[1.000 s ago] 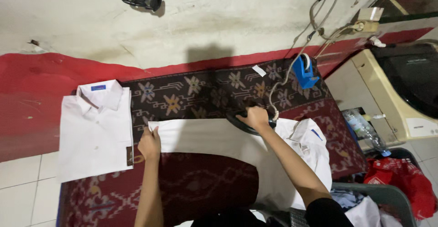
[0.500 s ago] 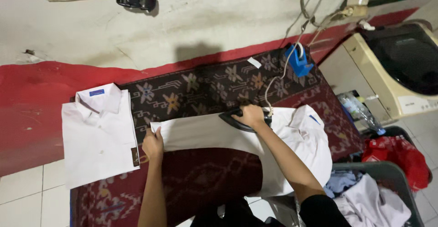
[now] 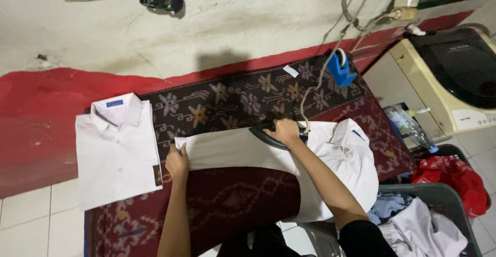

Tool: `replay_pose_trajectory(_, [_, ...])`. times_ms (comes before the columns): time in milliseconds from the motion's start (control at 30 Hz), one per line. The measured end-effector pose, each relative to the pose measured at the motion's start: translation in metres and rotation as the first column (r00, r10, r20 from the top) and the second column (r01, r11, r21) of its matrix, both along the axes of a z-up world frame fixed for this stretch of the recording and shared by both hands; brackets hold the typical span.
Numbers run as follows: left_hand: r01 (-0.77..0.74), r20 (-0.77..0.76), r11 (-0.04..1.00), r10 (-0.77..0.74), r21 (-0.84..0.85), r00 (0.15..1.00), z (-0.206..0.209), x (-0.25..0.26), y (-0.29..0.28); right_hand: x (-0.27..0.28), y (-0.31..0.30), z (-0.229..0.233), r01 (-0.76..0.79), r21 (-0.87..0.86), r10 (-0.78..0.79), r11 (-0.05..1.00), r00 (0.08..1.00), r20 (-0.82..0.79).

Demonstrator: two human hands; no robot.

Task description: The person takes a white shirt from a laundry basket, spreads it across an ironing board, and irons the torso and sleeves before folding it.

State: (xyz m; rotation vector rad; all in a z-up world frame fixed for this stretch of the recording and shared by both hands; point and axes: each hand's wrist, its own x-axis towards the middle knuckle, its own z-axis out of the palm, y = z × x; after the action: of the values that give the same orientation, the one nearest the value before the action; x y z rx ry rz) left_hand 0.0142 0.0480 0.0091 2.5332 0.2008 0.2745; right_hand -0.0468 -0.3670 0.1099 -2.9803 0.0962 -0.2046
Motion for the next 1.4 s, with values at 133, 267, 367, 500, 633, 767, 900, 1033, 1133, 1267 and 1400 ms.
replay_pose_trajectory(133, [-0.006,-0.020,1.000,0.006,-0.008,1.000,-0.001,0.002,0.002,-0.028,0.019,-0.003,-0.061,-0.071,0.047,0.996,0.981,-0.187])
replay_pose_trajectory(267, [-0.051,-0.098,0.998,0.049,-0.020,0.994,-0.007,0.005,0.002,-0.069,0.037,-0.003,-0.240,0.066,0.247,0.968,0.961,-0.122])
replay_pose_trajectory(367, [-0.114,-0.119,0.993,0.117,0.028,0.986,-0.015,0.005,0.007,-0.051,0.031,0.000,-0.097,-0.073,0.075,0.993,0.961,-0.265])
replay_pose_trajectory(500, [-0.257,-0.058,0.942,0.275,0.215,0.960,-0.021,-0.003,0.015,-0.006,0.018,0.007,0.028,0.007,-0.028,1.000,1.000,0.014])
replay_pose_trajectory(633, [-0.084,-0.498,0.975,0.178,0.204,0.849,-0.023,-0.013,0.023,-0.025,0.034,0.003,0.040,-0.016,-0.042,0.999,0.987,-0.157])
replay_pose_trajectory(767, [-0.082,-0.379,0.994,0.106,0.078,0.919,-0.022,-0.012,0.018,-0.073,0.058,-0.005,-0.152,0.069,0.158,0.986,0.982,-0.106])
replay_pose_trajectory(900, [-0.076,-0.205,0.990,0.050,-0.119,0.978,-0.022,-0.019,0.018,-0.060,0.043,-0.004,-0.117,0.011,0.117,0.993,0.990,-0.079])
replay_pose_trajectory(1033, [-0.029,-0.099,0.963,0.002,-0.270,0.995,-0.024,-0.022,0.027,-0.012,0.021,0.003,0.110,-0.009,-0.110,0.994,0.994,-0.004])
replay_pose_trajectory(1133, [-0.094,-0.205,0.937,0.024,-0.337,0.978,-0.024,-0.016,0.035,-0.015,0.027,0.002,0.103,-0.005,-0.103,0.995,0.982,-0.160])
replay_pose_trajectory(1267, [-0.039,-0.219,0.772,-0.132,-0.634,0.967,-0.025,-0.016,0.040,-0.070,0.052,-0.006,-0.131,0.017,0.131,0.991,0.970,-0.202])
replay_pose_trajectory(1400, [-0.065,-0.303,0.749,-0.185,-0.660,0.935,-0.030,-0.019,0.043,-0.070,0.046,-0.008,-0.214,0.016,0.215,0.977,0.976,-0.026])
